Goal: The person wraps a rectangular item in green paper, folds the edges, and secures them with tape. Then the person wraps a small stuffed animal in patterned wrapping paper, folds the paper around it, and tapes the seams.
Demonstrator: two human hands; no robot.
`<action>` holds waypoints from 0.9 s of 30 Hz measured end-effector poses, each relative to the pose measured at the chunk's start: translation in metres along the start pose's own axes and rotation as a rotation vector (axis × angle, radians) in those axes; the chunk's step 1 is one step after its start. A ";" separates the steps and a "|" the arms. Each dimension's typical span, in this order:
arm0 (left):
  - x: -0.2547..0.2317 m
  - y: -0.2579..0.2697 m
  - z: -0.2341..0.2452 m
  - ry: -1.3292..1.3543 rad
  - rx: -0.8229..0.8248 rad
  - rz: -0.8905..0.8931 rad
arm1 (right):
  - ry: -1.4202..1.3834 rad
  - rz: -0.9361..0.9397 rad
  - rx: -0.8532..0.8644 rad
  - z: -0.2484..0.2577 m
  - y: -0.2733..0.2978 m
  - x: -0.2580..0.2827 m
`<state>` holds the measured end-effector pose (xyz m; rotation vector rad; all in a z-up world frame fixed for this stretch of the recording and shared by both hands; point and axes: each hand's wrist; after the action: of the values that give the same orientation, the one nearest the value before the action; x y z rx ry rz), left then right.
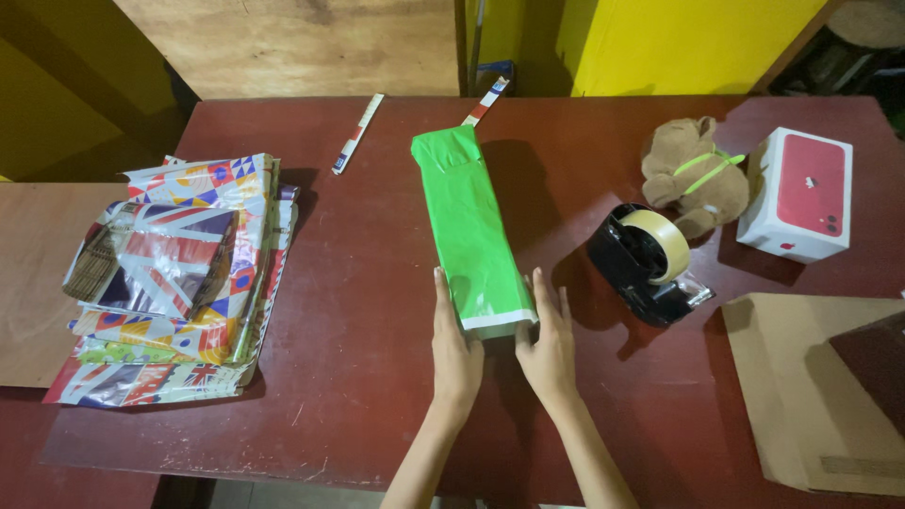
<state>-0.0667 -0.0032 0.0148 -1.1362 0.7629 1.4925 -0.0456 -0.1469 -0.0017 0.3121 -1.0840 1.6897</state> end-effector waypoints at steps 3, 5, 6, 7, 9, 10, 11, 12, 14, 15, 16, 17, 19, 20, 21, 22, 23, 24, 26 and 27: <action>0.005 -0.009 0.010 -0.181 -0.006 -0.147 | 0.172 0.116 -0.015 0.003 -0.002 -0.002; 0.009 -0.007 0.020 -0.283 -0.024 -0.269 | 0.315 0.049 0.074 0.006 -0.003 0.000; 0.010 -0.006 0.024 -0.335 -0.033 -0.329 | 0.385 0.016 0.119 0.007 -0.003 0.001; 0.011 -0.005 0.025 -0.306 -0.025 -0.292 | 0.379 0.064 0.070 0.006 -0.003 0.003; 0.011 -0.003 0.022 -0.243 -0.010 -0.220 | 0.369 0.159 -0.029 0.003 -0.004 0.009; 0.011 -0.002 0.021 -0.208 0.000 -0.202 | 0.463 0.258 -0.033 0.002 -0.005 0.011; 0.011 -0.001 0.019 -0.173 0.009 -0.185 | 0.557 0.359 -0.036 -0.001 -0.005 0.014; 0.011 0.000 0.018 -0.137 0.019 -0.169 | 0.651 0.460 -0.042 -0.004 -0.006 0.016; 0.013 -0.002 0.014 -0.111 0.045 -0.169 | 0.791 0.592 0.035 -0.014 -0.011 0.020; 0.014 -0.003 0.014 -0.098 0.058 -0.169 | 0.862 0.658 0.074 -0.017 -0.012 0.020; 0.017 -0.004 0.014 -0.188 0.033 -0.248 | 0.854 0.668 0.110 -0.018 -0.013 0.019; 0.020 -0.006 0.014 -0.279 0.008 -0.326 | 0.847 0.678 0.147 -0.018 -0.014 0.018; 0.024 -0.010 0.013 -0.427 -0.013 -0.388 | 0.874 0.694 0.190 -0.016 -0.016 0.014; 0.025 -0.011 0.011 -0.482 -0.009 -0.373 | 0.911 0.699 0.196 -0.013 -0.016 0.012; 0.025 -0.012 0.009 -0.537 -0.004 -0.358 | 0.948 0.705 0.202 -0.012 -0.016 0.010; 0.025 -0.011 0.009 -0.529 0.009 -0.348 | 0.927 0.668 0.216 -0.010 -0.016 0.009; 0.025 -0.010 0.008 -0.521 0.021 -0.338 | 0.905 0.632 0.229 -0.009 -0.015 0.008; 0.024 -0.009 0.008 -0.513 0.036 -0.329 | 0.884 0.594 0.243 -0.008 -0.014 0.008; 0.024 -0.008 0.009 -0.434 0.016 -0.311 | 0.778 0.589 0.115 -0.013 -0.014 0.010; 0.023 -0.008 0.010 -0.395 0.007 -0.303 | 0.724 0.585 0.051 -0.015 -0.015 0.011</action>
<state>-0.0613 0.0160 -0.0028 -0.8670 0.3089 1.3932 -0.0331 -0.1281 0.0048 -0.6130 -0.6014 2.0910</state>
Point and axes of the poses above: each hand's wrist, its own y-axis away from the middle knuckle, its own z-axis out of the back of the hand, x = y × z, and after that the axes turned 2 degrees about -y, right-handed
